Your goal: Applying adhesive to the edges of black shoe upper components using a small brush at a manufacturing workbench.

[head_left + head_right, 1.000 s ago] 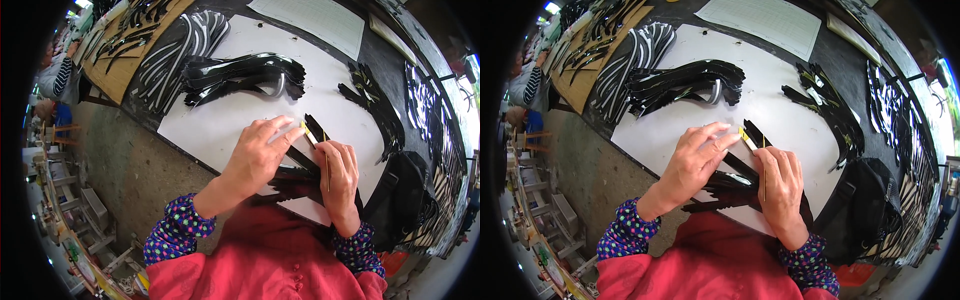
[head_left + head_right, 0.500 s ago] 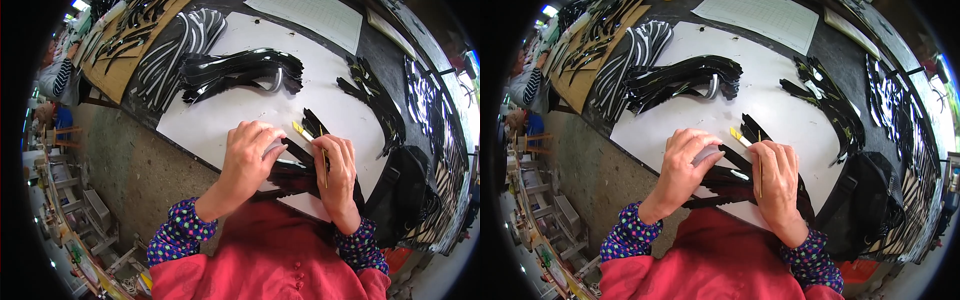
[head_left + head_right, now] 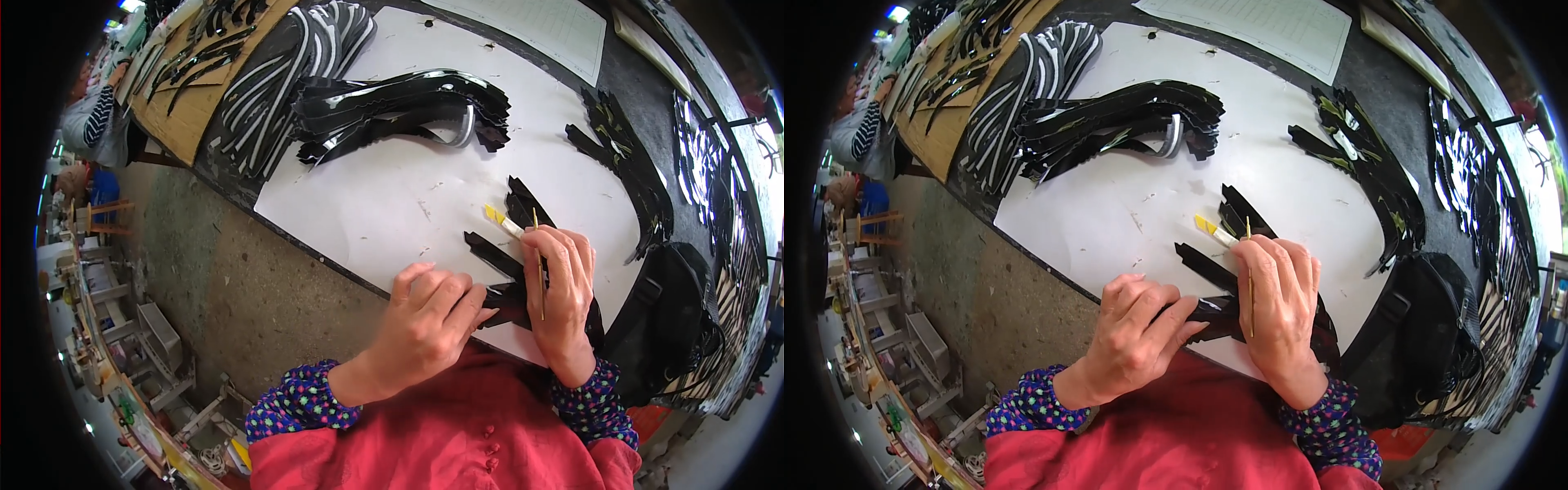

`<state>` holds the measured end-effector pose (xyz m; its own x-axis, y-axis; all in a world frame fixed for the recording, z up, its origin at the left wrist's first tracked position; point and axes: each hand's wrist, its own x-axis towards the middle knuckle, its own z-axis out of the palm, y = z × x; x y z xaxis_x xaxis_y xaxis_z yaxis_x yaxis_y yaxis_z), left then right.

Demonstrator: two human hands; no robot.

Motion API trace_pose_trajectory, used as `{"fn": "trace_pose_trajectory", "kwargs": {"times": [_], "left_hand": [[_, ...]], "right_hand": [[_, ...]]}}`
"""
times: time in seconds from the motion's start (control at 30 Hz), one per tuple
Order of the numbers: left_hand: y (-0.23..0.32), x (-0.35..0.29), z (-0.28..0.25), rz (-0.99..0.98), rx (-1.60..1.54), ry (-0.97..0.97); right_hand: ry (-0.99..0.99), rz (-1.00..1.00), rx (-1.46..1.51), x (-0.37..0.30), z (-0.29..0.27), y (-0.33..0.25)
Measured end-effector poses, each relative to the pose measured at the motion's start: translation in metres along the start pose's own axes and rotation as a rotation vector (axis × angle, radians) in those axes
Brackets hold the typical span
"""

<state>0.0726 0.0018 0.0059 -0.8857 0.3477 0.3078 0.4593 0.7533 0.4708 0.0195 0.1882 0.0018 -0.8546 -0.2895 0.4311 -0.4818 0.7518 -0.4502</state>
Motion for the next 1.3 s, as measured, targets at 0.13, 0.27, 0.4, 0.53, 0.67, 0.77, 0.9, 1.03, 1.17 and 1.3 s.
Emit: {"fn": "trace_pose_trajectory", "kwargs": {"times": [0.13, 0.27, 0.4, 0.53, 0.67, 0.77, 0.9, 1.03, 1.17, 1.3], "left_hand": [[-0.001, -0.004, 0.005, 0.007, 0.08, 0.011], [-0.002, -0.01, 0.009, -0.016, 0.176, 0.042], [-0.002, -0.015, 0.011, -0.109, 0.246, 0.028], [-0.005, -0.016, 0.015, -0.093, 0.268, 0.038], [-0.007, -0.012, 0.015, -0.048, 0.323, 0.034], [-0.008, -0.012, 0.015, -0.039, 0.351, 0.036], [-0.007, -0.011, 0.015, -0.046, 0.375, 0.034], [-0.007, -0.011, 0.016, -0.046, 0.377, 0.038], [-0.007, -0.011, 0.016, -0.048, 0.371, 0.026], [-0.008, -0.011, 0.018, -0.048, 0.356, 0.019]], "right_hand": [[0.044, 0.02, 0.073, 0.001, 0.002, 0.003], [0.071, -0.001, 0.142, 0.0, -0.007, -0.001], [-0.036, -0.062, 0.215, -0.005, -0.013, -0.011], [-0.088, -0.028, 0.23, -0.012, -0.006, -0.012], [-0.077, -0.02, 0.189, -0.012, -0.004, -0.013], [-0.075, -0.02, 0.191, -0.011, -0.003, -0.013], [-0.07, -0.023, 0.178, -0.011, -0.003, -0.013], [-0.073, -0.017, 0.18, -0.011, -0.003, -0.014], [-0.073, -0.011, 0.175, -0.011, -0.003, -0.014], [-0.059, -0.009, 0.196, -0.014, -0.007, -0.014]]}}
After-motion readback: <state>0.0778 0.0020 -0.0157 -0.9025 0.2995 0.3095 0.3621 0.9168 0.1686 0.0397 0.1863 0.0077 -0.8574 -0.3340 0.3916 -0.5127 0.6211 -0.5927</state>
